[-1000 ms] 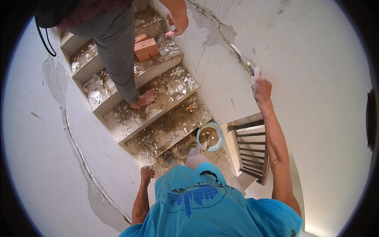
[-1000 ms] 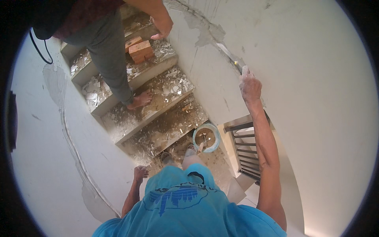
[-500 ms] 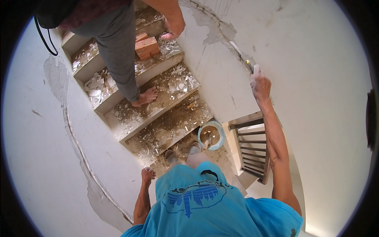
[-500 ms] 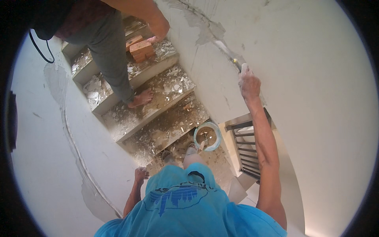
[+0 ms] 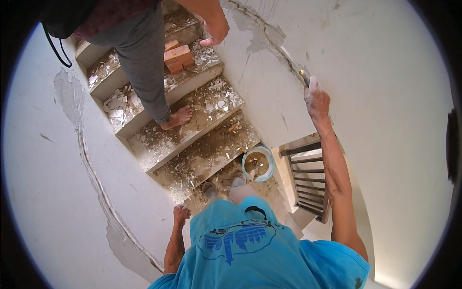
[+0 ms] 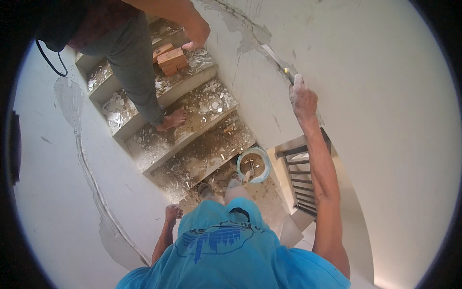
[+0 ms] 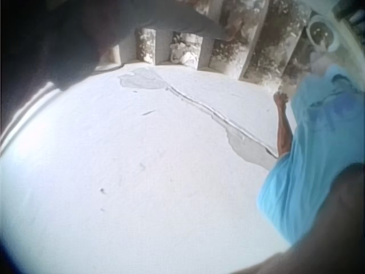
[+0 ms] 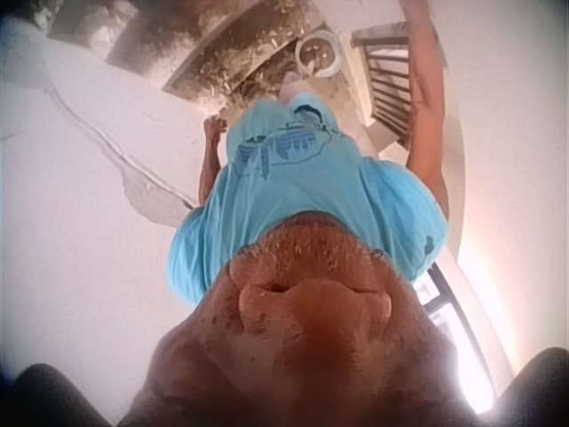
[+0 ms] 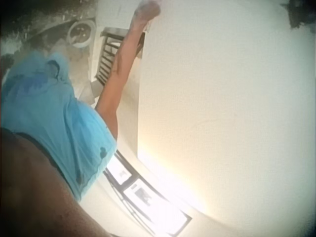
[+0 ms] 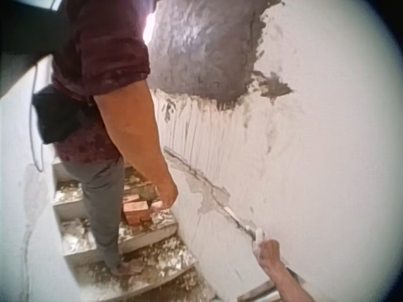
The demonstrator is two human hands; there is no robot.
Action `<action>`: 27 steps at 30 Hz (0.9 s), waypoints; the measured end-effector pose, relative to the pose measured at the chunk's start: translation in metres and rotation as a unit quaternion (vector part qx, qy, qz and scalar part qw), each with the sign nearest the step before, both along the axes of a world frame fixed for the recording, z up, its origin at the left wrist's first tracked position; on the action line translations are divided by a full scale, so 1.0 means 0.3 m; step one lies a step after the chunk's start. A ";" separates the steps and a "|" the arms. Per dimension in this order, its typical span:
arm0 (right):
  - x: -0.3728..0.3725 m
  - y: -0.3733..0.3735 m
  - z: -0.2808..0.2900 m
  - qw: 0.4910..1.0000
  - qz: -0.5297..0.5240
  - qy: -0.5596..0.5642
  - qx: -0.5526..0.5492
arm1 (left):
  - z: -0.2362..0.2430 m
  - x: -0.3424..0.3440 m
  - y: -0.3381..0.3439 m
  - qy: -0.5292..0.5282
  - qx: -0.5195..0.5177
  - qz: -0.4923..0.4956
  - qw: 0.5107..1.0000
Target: The person uses a putty knife to apply and spread plaster onto a wall surface next to a staircase.
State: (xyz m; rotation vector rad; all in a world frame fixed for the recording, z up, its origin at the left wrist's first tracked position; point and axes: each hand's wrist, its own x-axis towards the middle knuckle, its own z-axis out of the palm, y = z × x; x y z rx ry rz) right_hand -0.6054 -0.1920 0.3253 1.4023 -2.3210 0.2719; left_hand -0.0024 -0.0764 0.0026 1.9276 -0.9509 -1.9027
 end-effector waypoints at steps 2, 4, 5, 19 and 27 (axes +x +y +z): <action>-0.013 0.022 -0.014 1.000 -0.012 0.014 0.007 | 0.010 -0.020 -0.011 0.011 0.004 0.006 1.000; -0.052 0.034 -0.056 0.999 0.004 0.053 -0.007 | 0.021 -0.027 -0.036 0.003 -0.008 -0.002 1.000; -0.027 0.026 -0.041 0.999 -0.002 0.035 -0.001 | 0.026 -0.018 -0.018 -0.005 -0.007 -0.002 1.000; -0.030 0.002 -0.021 0.999 -0.036 -0.009 0.010 | 0.028 -0.017 -0.015 -0.011 0.004 -0.011 1.000; -0.012 0.017 -0.031 1.000 -0.016 -0.021 -0.011 | 0.019 -0.014 -0.042 0.001 -0.012 -0.006 1.000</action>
